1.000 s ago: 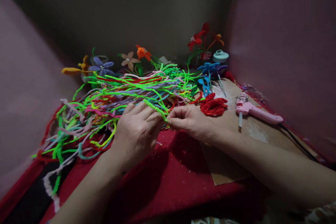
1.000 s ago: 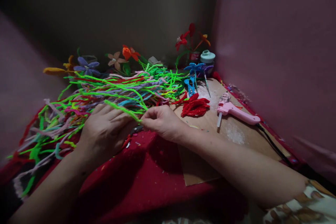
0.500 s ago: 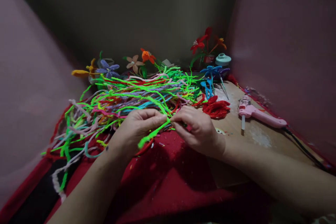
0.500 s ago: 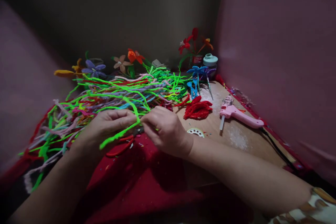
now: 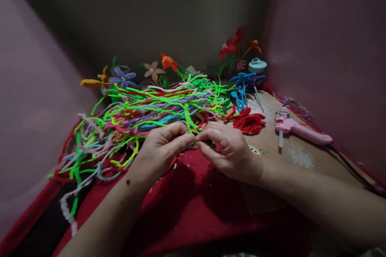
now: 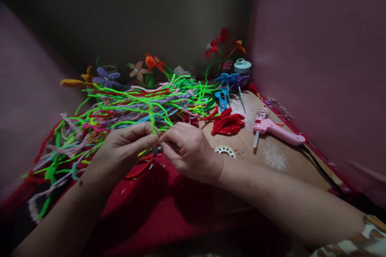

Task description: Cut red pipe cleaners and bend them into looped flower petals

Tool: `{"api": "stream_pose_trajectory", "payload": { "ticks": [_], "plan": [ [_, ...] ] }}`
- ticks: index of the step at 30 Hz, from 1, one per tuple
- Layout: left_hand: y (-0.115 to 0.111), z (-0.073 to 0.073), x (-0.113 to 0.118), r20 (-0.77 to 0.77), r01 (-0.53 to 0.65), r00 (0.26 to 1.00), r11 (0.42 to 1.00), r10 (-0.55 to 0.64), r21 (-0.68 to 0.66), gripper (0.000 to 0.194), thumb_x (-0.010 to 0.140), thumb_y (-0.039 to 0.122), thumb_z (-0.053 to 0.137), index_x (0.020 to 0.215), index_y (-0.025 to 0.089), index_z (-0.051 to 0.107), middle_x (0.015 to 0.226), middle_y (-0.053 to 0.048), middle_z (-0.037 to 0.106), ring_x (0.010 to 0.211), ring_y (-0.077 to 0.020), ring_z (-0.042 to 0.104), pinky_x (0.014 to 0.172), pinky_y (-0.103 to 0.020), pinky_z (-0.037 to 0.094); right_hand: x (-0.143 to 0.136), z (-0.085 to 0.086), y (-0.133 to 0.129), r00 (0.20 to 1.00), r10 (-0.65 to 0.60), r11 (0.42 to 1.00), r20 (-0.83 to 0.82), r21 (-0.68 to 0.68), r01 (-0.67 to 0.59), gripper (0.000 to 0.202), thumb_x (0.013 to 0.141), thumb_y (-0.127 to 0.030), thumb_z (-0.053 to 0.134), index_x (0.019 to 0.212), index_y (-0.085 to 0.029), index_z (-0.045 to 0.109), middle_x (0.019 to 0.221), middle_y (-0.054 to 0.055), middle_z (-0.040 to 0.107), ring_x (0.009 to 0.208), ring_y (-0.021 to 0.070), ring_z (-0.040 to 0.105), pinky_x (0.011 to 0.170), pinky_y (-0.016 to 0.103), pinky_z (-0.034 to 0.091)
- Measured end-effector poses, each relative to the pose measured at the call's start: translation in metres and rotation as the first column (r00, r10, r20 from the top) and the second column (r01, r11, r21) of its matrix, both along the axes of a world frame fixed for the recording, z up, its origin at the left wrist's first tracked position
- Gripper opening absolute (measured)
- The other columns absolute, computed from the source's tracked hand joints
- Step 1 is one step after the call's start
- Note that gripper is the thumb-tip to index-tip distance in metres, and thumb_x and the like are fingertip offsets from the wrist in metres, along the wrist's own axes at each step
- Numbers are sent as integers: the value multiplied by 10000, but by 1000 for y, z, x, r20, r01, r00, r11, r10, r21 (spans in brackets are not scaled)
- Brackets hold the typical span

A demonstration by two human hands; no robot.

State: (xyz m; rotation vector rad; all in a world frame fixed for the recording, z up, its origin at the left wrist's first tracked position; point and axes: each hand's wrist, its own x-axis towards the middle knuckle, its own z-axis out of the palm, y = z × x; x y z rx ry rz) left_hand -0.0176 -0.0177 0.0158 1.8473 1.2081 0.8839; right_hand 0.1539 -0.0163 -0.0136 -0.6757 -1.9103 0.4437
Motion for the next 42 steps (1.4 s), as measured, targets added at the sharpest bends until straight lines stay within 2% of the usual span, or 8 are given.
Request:
{"api": "stream_pose_trajectory", "payload": {
  "ticks": [3,6,12,20,27,33,38,42],
  "plan": [
    [3,-5,2,210,97,977,948,-33,-303,246,799,359,567,660,172,489,582,45,412,530,-86,378,516,-221,320,-2,-5,1,998,-60,987,36,155,53,141,807,-128,488,702,-146,580,644,56,587,631,142,493,620,290,386],
    [4,-5,2,218,41,976,962,19,-270,245,790,353,571,655,172,477,586,46,422,516,-75,350,490,-203,297,-4,-3,4,997,18,978,-73,-207,-33,112,805,-168,518,724,-155,595,668,33,599,624,125,514,596,262,388],
    [3,3,3,-31,-166,986,986,166,13,179,795,308,538,678,173,524,583,40,471,501,-82,371,463,-200,288,-4,6,8,922,29,600,-387,-731,-326,194,717,-319,658,668,-136,614,574,-18,551,541,84,460,552,234,356],
    [7,-10,-1,-474,113,855,816,210,566,164,866,266,439,770,182,543,685,-11,564,627,-132,503,581,-238,352,-2,-2,12,978,-6,750,-209,-647,-134,149,757,-202,588,620,-143,608,535,-28,531,509,84,443,535,235,339],
    [4,-4,-4,-601,178,796,924,67,339,229,868,240,392,643,210,357,574,38,419,503,-112,364,490,-238,268,0,-6,9,989,-54,984,138,-163,76,167,798,-122,529,671,-155,634,620,19,617,598,126,524,603,259,392],
    [1,2,-4,-540,191,838,968,-76,161,179,891,275,363,746,198,434,693,17,488,608,-121,434,569,-245,320,4,3,7,961,-236,931,143,318,181,239,807,-157,551,1015,-146,668,960,122,646,908,228,515,814,401,401],
    [1,2,-5,-493,161,868,974,-63,157,244,887,319,375,681,195,417,629,32,432,560,-110,393,537,-240,307,5,6,13,979,50,990,196,-138,-23,159,811,-172,560,761,-177,711,677,40,640,715,171,516,720,352,403],
    [3,2,-5,-423,109,905,981,-33,158,253,874,330,398,674,185,456,617,34,432,560,-106,393,524,-230,306,4,7,14,985,166,756,-50,-634,-160,132,764,-191,596,726,-141,712,609,7,608,560,107,478,548,258,360]
  ]
}}
